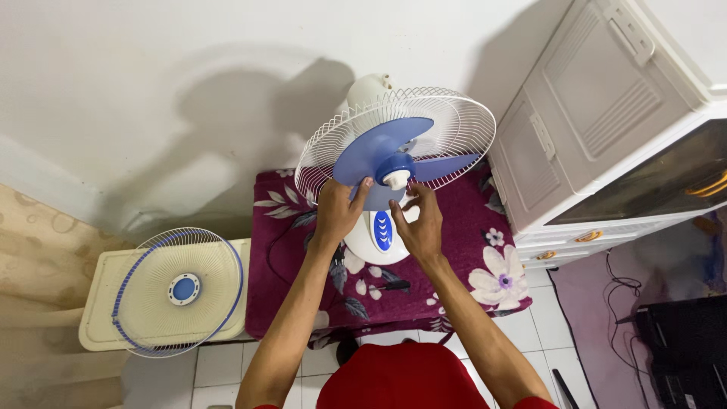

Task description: The person disassembles a tabletop electric fan by removing the front grille, fan blades, rear grille, and motor housing. They use a screwdriver to loosen screws and separate components, placing them on a nearby surface.

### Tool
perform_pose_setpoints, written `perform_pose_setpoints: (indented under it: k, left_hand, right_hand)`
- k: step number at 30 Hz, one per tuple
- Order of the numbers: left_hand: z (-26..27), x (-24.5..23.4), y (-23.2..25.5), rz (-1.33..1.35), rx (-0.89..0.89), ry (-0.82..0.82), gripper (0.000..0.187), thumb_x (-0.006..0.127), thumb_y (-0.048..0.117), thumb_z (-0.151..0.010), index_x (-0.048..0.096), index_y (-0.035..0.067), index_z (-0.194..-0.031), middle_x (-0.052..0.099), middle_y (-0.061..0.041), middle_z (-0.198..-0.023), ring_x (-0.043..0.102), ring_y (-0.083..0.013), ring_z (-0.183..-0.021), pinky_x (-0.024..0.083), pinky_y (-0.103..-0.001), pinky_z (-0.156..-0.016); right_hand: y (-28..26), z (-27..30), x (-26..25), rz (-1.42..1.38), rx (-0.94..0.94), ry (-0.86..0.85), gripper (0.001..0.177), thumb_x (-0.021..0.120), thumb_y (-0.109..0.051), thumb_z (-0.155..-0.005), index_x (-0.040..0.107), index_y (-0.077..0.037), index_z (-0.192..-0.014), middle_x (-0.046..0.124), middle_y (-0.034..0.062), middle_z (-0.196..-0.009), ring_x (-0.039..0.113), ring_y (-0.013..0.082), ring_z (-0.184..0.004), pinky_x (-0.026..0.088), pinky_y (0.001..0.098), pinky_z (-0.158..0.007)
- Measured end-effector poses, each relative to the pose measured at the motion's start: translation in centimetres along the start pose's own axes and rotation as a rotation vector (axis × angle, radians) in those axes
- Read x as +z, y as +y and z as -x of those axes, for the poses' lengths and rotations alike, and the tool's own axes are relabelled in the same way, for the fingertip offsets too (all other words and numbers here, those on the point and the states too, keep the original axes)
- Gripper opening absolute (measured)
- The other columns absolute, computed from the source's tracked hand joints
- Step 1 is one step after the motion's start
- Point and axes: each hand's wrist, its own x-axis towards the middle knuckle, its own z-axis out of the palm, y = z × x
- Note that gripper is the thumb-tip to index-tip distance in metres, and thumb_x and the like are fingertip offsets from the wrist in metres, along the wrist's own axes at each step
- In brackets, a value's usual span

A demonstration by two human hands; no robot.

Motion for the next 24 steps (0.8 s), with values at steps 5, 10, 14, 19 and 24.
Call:
perform_pose_setpoints:
  k: [5,10,14,19,24]
  left_hand:
    - [0.1,-0.1,0.3,0.049,-0.013,0.001,0.027,0.062,0.023,-0.104,0.071,-0.001,-0.096,0.073,-0.014,-0.087,0.07,-0.0306,-0.079,0.052,-0.042,-0.071]
    - [0.3,-0.1,0.2,0.081,-0.024,-0.008,0.027,0.061,0.022,-0.104,0.071,-0.002,-0.097,0.074,-0.014,-0.088,0.071,-0.029,-0.079,0.053,-0.04,-0.071]
    - [0.2,0.0,0.0,0.099,-0.031,-0.017,0.027,0.061,0.023,-0.104,0.071,-0.001,-0.098,0.073,-0.014,-0.088,0.072,-0.0287,-0.08,0.054,-0.039,-0.071]
    - [0.3,-0.1,0.0,0.115,-0.014,-0.008,0.029,0.06,0.024,-0.105,0.07,-0.002,-0.1,0.074,-0.015,-0.091,0.072,-0.0298,-0.082,0.054,-0.04,-0.073]
    - [0.5,-0.1,0.2,0.112,-0.039,-0.004,0.03,0.06,0.026,-0.105,0.07,-0.002,-0.099,0.074,-0.015,-0.09,0.072,-0.0294,-0.082,0.054,-0.04,-0.073]
  right_hand:
    - [-1.0,-1.7,0.1,-0.009,-0.041,-0.001,0.043,0.083,-0.011,-0.089,0.058,0.0,-0.121,0.068,0.0125,-0.098,0.07,0.0178,-0.081,0.059,0.0339,-0.07]
    - [-1.1,-2.2,0.3,0.002,-0.04,0.038,0.043,0.088,-0.015,-0.086,0.055,0.0,-0.11,0.067,0.0129,-0.094,0.069,0.0168,-0.079,0.059,0.0315,-0.068]
    - [-0.7,-2.7,0.7,0.047,-0.077,0.025,0.042,0.086,-0.017,-0.087,0.055,0.001,-0.108,0.068,0.0148,-0.089,0.07,0.0179,-0.078,0.059,0.0303,-0.062]
    - [-1.1,-3.0,0.4,0.134,0.249,-0.117,0.034,0.08,-0.026,-0.095,0.057,-0.003,-0.104,0.071,0.0127,-0.08,0.072,0.0166,-0.067,0.057,0.0295,-0.055]
    - [-1.9,-2.7,0.2,0.096,-0.149,0.09,0.051,0.084,-0.024,-0.083,0.053,0.005,-0.111,0.066,0.0218,-0.086,0.068,0.0214,-0.068,0.057,0.0316,-0.054]
